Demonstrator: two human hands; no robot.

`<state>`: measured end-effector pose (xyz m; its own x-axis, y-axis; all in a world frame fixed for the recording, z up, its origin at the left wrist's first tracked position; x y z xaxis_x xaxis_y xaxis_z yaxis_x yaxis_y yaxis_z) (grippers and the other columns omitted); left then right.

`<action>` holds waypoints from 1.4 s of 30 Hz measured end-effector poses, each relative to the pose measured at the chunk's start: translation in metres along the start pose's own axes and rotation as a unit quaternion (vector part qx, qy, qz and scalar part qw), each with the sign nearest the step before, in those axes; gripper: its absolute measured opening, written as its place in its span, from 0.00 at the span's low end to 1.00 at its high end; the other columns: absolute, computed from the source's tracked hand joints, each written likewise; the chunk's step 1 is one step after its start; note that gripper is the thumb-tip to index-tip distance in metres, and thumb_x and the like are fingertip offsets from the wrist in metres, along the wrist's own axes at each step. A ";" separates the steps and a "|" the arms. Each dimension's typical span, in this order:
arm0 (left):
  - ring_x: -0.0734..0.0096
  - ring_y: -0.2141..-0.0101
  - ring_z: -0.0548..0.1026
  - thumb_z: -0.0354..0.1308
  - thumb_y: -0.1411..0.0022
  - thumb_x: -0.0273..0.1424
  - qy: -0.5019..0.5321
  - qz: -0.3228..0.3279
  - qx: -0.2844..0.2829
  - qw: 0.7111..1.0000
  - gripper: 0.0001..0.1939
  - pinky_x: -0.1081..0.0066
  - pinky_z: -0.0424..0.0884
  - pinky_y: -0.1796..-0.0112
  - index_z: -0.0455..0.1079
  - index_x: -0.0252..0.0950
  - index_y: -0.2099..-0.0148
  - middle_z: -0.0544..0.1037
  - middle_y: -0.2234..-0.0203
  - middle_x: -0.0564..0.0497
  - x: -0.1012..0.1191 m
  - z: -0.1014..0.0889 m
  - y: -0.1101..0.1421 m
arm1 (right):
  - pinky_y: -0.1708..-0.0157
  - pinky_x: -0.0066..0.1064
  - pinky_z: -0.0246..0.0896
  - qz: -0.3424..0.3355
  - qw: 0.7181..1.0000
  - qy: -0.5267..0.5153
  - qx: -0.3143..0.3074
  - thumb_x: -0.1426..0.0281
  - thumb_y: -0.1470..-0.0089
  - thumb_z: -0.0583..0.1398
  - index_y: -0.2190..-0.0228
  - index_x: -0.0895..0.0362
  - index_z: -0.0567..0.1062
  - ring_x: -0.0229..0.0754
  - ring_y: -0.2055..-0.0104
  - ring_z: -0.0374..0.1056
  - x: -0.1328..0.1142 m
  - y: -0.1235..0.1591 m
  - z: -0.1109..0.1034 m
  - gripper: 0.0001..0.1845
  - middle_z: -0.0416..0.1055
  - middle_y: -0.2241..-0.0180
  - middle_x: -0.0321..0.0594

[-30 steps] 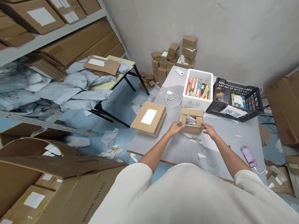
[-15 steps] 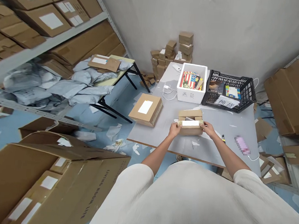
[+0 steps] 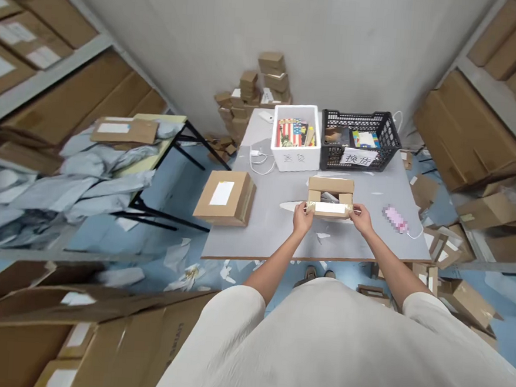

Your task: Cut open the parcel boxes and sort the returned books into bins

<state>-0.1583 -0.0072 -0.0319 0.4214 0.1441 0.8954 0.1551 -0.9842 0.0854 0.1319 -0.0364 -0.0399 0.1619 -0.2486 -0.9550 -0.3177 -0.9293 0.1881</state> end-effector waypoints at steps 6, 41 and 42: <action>0.55 0.48 0.81 0.65 0.32 0.28 0.012 0.064 -0.087 0.994 0.23 0.60 0.76 0.43 0.76 0.38 0.37 0.79 0.45 0.42 0.032 0.051 -0.007 | 0.46 0.50 0.77 -0.038 0.989 0.028 0.141 0.49 0.51 0.69 0.52 0.53 0.78 0.54 0.52 0.78 0.004 0.029 -0.058 0.30 0.81 0.48 0.51; 0.66 0.55 0.82 0.60 0.36 0.18 0.065 0.215 -0.430 0.874 0.37 0.61 0.79 0.42 0.70 0.42 0.27 0.71 0.34 0.40 0.223 0.435 0.165 | 0.40 0.50 0.72 0.121 0.856 0.004 0.503 0.57 0.50 0.64 0.40 0.55 0.77 0.54 0.51 0.79 0.117 0.189 -0.402 0.36 0.79 0.41 0.53; 0.66 0.55 0.82 0.60 0.35 0.19 0.062 0.212 -0.433 0.874 0.35 0.61 0.78 0.42 0.71 0.42 0.28 0.71 0.35 0.41 0.220 0.437 0.166 | 0.41 0.50 0.73 0.122 0.860 -0.001 0.495 0.57 0.50 0.64 0.41 0.55 0.78 0.54 0.53 0.78 0.122 0.188 -0.404 0.35 0.81 0.43 0.52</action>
<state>0.3512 -0.0938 -0.0115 0.1682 -0.2125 0.9626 -0.7489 -0.6625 -0.0153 0.4691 -0.3520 -0.0280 -0.0231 -0.4016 -0.9155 -0.9823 -0.1614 0.0956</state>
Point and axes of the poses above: each hand's wrist, its own y-axis away from the middle knuckle, its own z-axis out of the palm, x = y × z, the point moved 3 cm from there along -y, towards the middle knuckle
